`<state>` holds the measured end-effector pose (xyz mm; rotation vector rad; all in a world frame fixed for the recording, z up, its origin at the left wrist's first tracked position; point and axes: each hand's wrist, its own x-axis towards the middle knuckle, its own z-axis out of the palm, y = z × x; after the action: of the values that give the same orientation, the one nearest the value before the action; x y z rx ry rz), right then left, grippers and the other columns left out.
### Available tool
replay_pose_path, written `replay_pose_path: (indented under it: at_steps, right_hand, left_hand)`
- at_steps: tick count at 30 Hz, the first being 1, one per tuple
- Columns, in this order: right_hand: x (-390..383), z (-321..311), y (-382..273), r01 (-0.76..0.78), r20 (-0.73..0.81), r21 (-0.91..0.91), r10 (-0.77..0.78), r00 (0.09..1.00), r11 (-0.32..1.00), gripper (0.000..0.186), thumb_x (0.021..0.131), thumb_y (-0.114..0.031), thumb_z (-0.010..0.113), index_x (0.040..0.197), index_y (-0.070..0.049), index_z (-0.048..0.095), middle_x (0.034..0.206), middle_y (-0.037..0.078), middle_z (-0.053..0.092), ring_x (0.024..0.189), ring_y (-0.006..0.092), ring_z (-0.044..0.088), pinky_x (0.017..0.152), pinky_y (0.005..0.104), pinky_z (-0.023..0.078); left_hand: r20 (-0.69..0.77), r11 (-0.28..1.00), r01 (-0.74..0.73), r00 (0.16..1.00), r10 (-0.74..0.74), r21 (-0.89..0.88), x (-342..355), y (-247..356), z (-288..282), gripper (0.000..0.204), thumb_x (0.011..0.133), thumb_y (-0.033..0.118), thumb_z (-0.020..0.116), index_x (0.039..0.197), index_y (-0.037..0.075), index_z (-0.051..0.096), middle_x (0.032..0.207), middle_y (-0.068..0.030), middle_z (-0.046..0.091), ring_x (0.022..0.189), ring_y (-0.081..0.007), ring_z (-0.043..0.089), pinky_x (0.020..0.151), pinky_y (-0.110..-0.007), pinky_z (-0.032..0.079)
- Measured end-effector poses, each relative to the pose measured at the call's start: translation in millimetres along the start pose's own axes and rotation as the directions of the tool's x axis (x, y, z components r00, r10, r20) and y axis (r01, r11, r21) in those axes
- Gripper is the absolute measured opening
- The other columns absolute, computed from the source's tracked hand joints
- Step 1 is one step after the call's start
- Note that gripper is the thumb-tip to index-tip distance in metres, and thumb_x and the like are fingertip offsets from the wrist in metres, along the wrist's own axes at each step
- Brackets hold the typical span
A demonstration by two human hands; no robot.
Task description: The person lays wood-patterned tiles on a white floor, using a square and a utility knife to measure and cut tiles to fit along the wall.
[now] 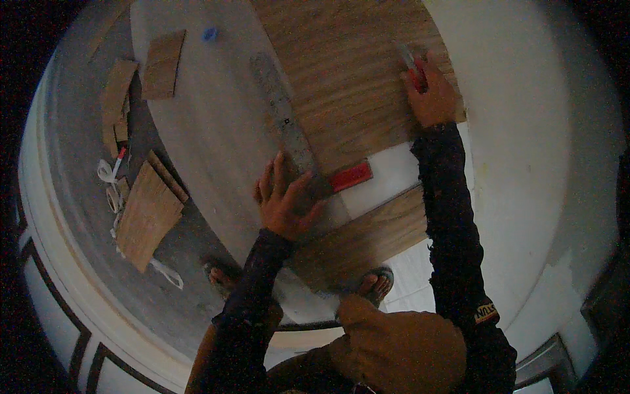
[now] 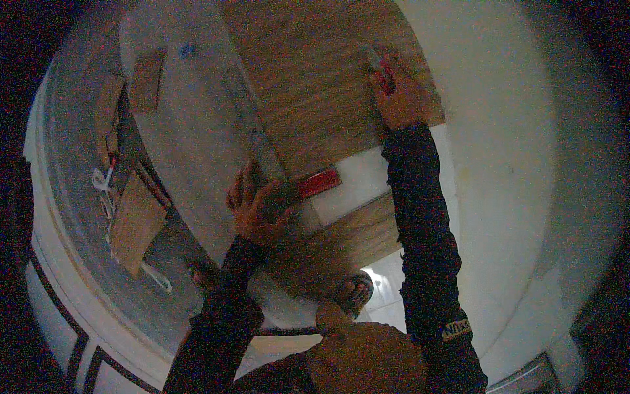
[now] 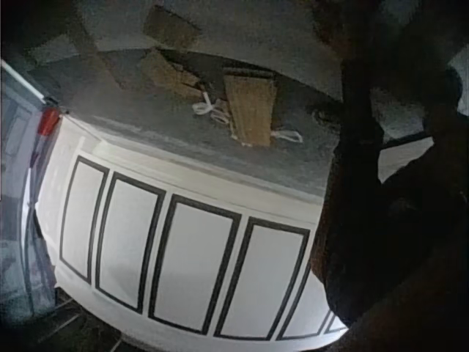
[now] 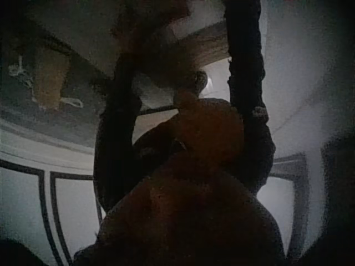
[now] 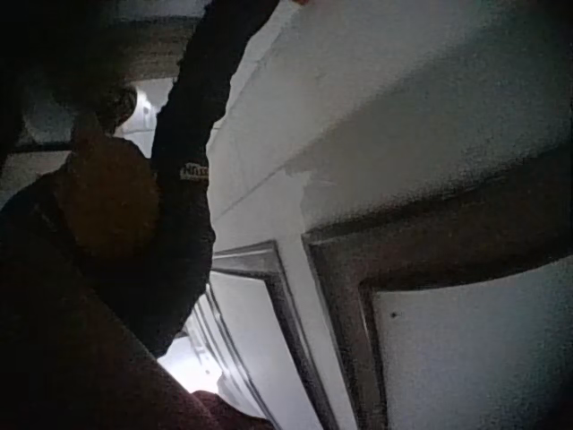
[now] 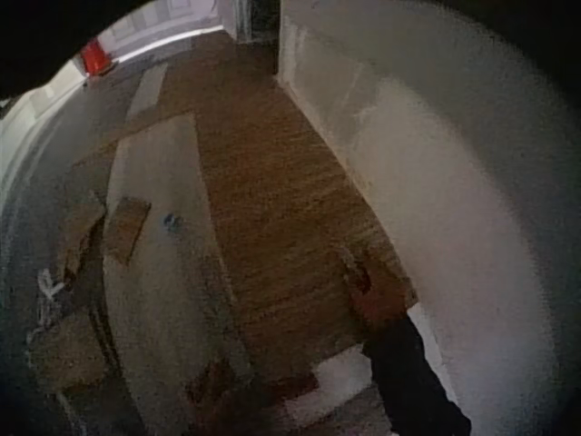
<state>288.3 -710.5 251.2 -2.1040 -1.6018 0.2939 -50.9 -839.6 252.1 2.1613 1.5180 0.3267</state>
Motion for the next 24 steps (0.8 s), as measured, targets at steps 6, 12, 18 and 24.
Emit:
replay_pose_path:
  at_steps: [6, 12, 18, 24]
  right_hand:
    - [8.1, -8.7, 11.7, -0.120, 0.085, -0.021, 0.121, 0.989, 0.993, 0.057, 0.089, -0.037, 0.071, 0.138, -0.009, 0.057, 0.114, 0.011, 0.072, 0.092, 0.0228, 0.071, 0.084, 0.0366, 0.055]
    - [18.7, -1.2, 41.9, -0.079, 0.087, -0.118, 0.090, 0.992, 0.990, 0.060, 0.089, -0.040, 0.072, 0.138, -0.009, 0.056, 0.107, 0.008, 0.072, 0.090, 0.0186, 0.069, 0.084, 0.0339, 0.054]
    - [4.5, -10.9, 56.6, -0.045, 0.070, 0.100, 0.039, 0.997, 0.994, 0.052, 0.090, -0.030, 0.073, 0.136, -0.010, 0.060, 0.098, 0.005, 0.070, 0.083, 0.0135, 0.064, 0.080, 0.0294, 0.053]
    - [-100.7, -18.1, 8.6, -0.176, 0.393, 0.278, 0.056, 0.918, 0.944, 0.059, 0.081, -0.013, 0.079, 0.137, -0.012, 0.059, 0.103, 0.007, 0.070, 0.082, 0.0118, 0.061, 0.077, 0.0294, 0.054]
  left_hand:
    - [0.031, 1.000, -0.007, 0.999, 0.006, 0.027, 8.7, 11.1, 1.7, 0.064, 0.072, 0.047, 0.081, 0.131, 0.029, 0.061, 0.163, -0.0153, 0.024, 0.147, -0.0386, 0.024, 0.115, -0.053, 0.018]
    - [0.040, 1.000, -0.006, 0.999, 0.007, -0.029, 16.9, 10.2, 13.4, 0.069, 0.071, 0.046, 0.081, 0.135, 0.029, 0.059, 0.164, -0.0143, 0.021, 0.146, -0.0417, 0.023, 0.115, -0.055, 0.019]
    - [0.056, 0.999, -0.031, 0.998, 0.030, 0.018, 30.7, 15.8, 18.7, 0.072, 0.071, 0.044, 0.083, 0.137, 0.029, 0.057, 0.163, -0.0133, 0.022, 0.143, -0.0419, 0.028, 0.114, -0.056, 0.021]
    - [0.027, 0.999, 0.017, 0.999, -0.018, 0.040, 31.9, 7.7, 26.3, 0.074, 0.069, 0.042, 0.085, 0.136, 0.029, 0.058, 0.162, -0.0125, 0.027, 0.142, -0.0400, 0.032, 0.113, -0.056, 0.023]
